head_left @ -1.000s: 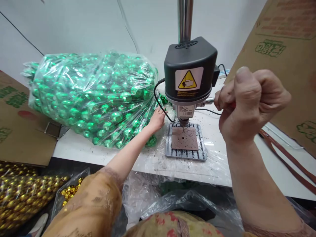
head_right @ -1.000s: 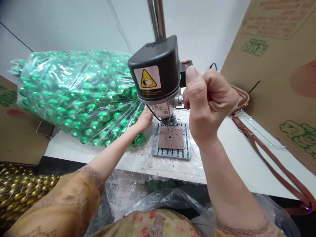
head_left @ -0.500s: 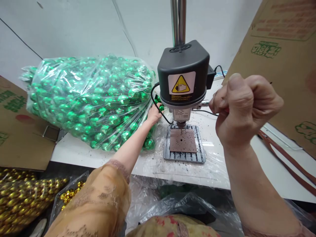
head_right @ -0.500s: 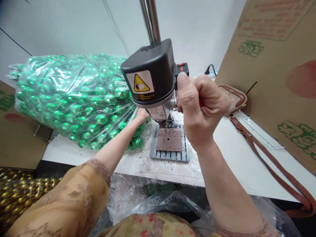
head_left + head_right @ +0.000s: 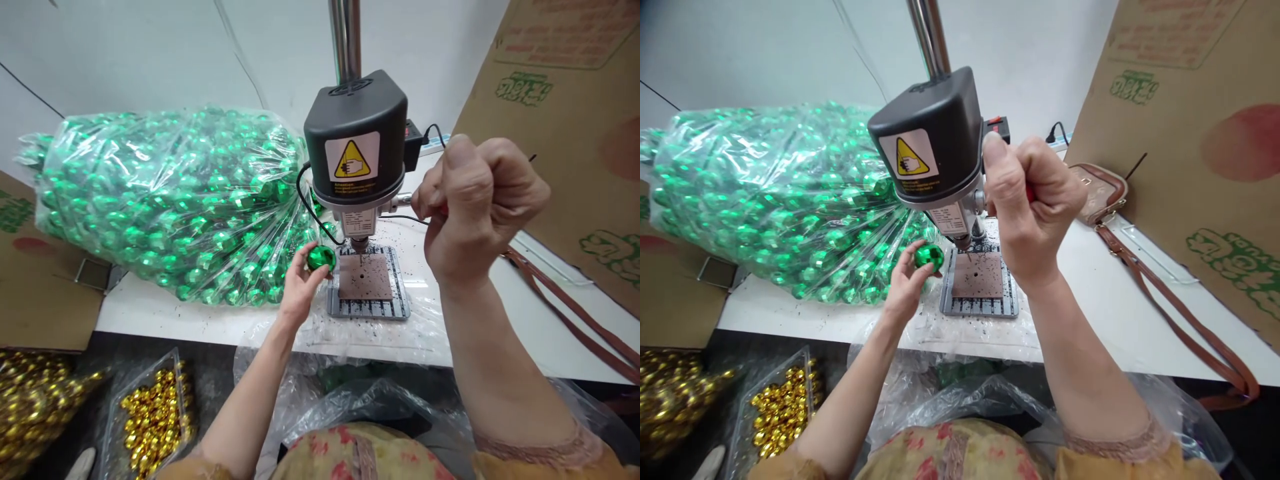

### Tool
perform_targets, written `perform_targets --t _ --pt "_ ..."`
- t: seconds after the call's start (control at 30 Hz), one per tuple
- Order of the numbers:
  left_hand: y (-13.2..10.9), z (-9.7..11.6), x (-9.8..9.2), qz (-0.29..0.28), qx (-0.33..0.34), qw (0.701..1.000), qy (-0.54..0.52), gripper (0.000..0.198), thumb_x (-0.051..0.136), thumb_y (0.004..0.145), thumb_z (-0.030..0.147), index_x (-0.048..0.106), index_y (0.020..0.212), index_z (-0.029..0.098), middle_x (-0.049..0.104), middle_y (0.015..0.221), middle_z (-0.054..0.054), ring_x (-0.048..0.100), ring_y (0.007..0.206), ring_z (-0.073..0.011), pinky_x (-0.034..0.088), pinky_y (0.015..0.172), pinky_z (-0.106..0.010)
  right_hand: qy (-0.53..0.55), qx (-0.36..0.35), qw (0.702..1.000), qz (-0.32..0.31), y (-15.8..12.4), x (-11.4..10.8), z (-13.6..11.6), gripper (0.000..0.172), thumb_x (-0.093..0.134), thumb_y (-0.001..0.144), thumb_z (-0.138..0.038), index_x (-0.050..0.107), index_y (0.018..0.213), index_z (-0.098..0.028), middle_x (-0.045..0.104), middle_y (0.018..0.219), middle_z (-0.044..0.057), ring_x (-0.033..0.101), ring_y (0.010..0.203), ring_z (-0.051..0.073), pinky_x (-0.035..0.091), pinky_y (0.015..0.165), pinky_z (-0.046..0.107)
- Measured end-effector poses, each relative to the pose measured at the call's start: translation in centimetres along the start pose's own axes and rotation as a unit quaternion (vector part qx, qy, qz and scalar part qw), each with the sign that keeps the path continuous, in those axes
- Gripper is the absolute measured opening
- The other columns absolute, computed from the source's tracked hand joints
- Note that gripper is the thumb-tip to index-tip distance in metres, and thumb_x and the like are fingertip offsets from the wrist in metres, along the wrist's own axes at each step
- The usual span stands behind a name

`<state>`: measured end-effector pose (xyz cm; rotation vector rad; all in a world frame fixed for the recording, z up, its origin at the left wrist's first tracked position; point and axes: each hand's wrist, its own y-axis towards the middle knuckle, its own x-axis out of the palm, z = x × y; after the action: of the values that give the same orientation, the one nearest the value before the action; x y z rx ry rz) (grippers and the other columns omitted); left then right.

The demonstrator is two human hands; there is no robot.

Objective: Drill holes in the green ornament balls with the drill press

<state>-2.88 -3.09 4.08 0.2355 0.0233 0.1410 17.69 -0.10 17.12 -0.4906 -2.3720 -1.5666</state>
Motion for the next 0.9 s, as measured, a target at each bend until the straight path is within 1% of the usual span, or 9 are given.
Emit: perform_targets --t 0.07,0.17,0.27,0.4,0.53,0.63,0.73,0.8,0.9 --pt "-0.8 -1.1 1.3 -0.049 -0.052 0.997 0.004 0.054 0.078 0.083 0.050 0.062 0.128 0.024 0.071 0.108 -0.007 0.066 0.068 -0.0124 0.059 0.063 -0.029 -0.020 0.008 1.000 0.005 0.0 0.0 0.1 0.046 0.065 0.093 -0.031 0.036 0.058 -0.023 0.036 0.050 -0.005 0.038 0.042 0.011 0.029 0.043 0.033" --pt "-0.9 -2.6 2.7 -0.062 -0.104 0.993 -0.002 0.059 0.076 0.083 0.059 0.062 0.127 0.023 0.071 0.094 -0.004 0.061 0.055 -0.0098 0.052 0.052 -0.026 -0.031 0.007 1.000 0.002 -0.1 -0.1 0.2 0.048 0.065 0.093 -0.038 0.035 0.059 -0.024 0.036 0.049 -0.005 0.037 0.042 0.012 0.031 0.043 0.034" --pt "-0.4 -3.4 3.2 -0.063 -0.111 0.992 0.003 0.066 0.077 0.080 0.064 0.060 0.126 0.021 0.068 0.083 -0.001 0.061 0.055 -0.0104 0.047 0.048 -0.023 -0.056 0.008 0.998 -0.016 -0.3 -0.3 0.3 0.046 0.061 0.095 -0.041 0.035 0.061 -0.025 0.039 0.051 -0.004 0.038 0.043 0.014 0.035 0.046 0.036" --pt "0.1 -3.5 3.4 -0.065 -0.111 0.992 0.013 0.066 0.077 0.079 0.066 0.061 0.124 0.021 0.065 0.079 0.001 0.058 0.054 -0.0100 0.045 0.047 -0.022 -0.127 0.018 0.991 -0.032 -0.5 -0.5 0.3 0.042 0.051 0.098 -0.048 0.039 0.065 -0.026 0.042 0.053 -0.002 0.040 0.047 0.015 0.038 0.048 0.037" --pt "0.4 -3.8 3.6 -0.076 -0.104 0.991 0.045 0.065 0.080 0.077 0.064 0.063 0.124 0.022 0.065 0.078 0.001 0.053 0.052 -0.0098 0.040 0.046 -0.023 -0.114 0.039 0.993 -0.015 -0.5 -0.3 0.1 0.046 0.055 0.096 -0.051 0.036 0.063 -0.025 0.040 0.053 -0.002 0.039 0.047 0.015 0.038 0.048 0.037" --pt "0.5 -4.0 3.9 -0.083 -0.082 0.990 0.077 0.062 0.080 0.078 0.060 0.065 0.123 0.021 0.066 0.080 -0.001 0.051 0.056 -0.0108 0.040 0.050 -0.025 -0.103 0.049 0.993 -0.009 -0.4 -0.3 0.0 0.048 0.057 0.095 -0.052 0.033 0.062 -0.025 0.038 0.054 -0.002 0.039 0.048 0.015 0.038 0.049 0.037" --pt "0.4 -4.0 4.3 -0.075 -0.048 0.987 0.135 0.058 0.082 0.078 0.055 0.068 0.123 0.021 0.068 0.085 -0.002 0.054 0.063 -0.0130 0.044 0.056 -0.026 -0.106 0.047 0.993 -0.012 -0.4 -0.4 0.2 0.049 0.056 0.094 -0.054 0.032 0.063 -0.025 0.033 0.053 -0.002 0.038 0.049 0.015 0.036 0.049 0.037" --pt "0.2 -3.9 4.7 -0.067 -0.020 0.978 0.195 0.053 0.083 0.079 0.048 0.070 0.123 0.022 0.070 0.089 -0.003 0.058 0.072 -0.0155 0.048 0.064 -0.027 -0.102 0.041 0.994 -0.010 -0.5 -0.5 0.4 0.049 0.057 0.094 -0.053 0.032 0.062 -0.026 0.032 0.054 -0.002 0.038 0.048 0.015 0.035 0.049 0.036" --pt "-0.3 -3.7 5.2 -0.054 0.032 0.959 0.275 0.049 0.084 0.080 0.037 0.070 0.125 0.023 0.071 0.103 -0.006 0.063 0.094 -0.0219 0.053 0.084 -0.034 -0.091 0.034 0.995 -0.011 -0.5 -0.5 0.7 0.047 0.057 0.095 -0.052 0.036 0.063 -0.026 0.034 0.055 -0.002 0.040 0.050 0.015 0.035 0.051 0.036"
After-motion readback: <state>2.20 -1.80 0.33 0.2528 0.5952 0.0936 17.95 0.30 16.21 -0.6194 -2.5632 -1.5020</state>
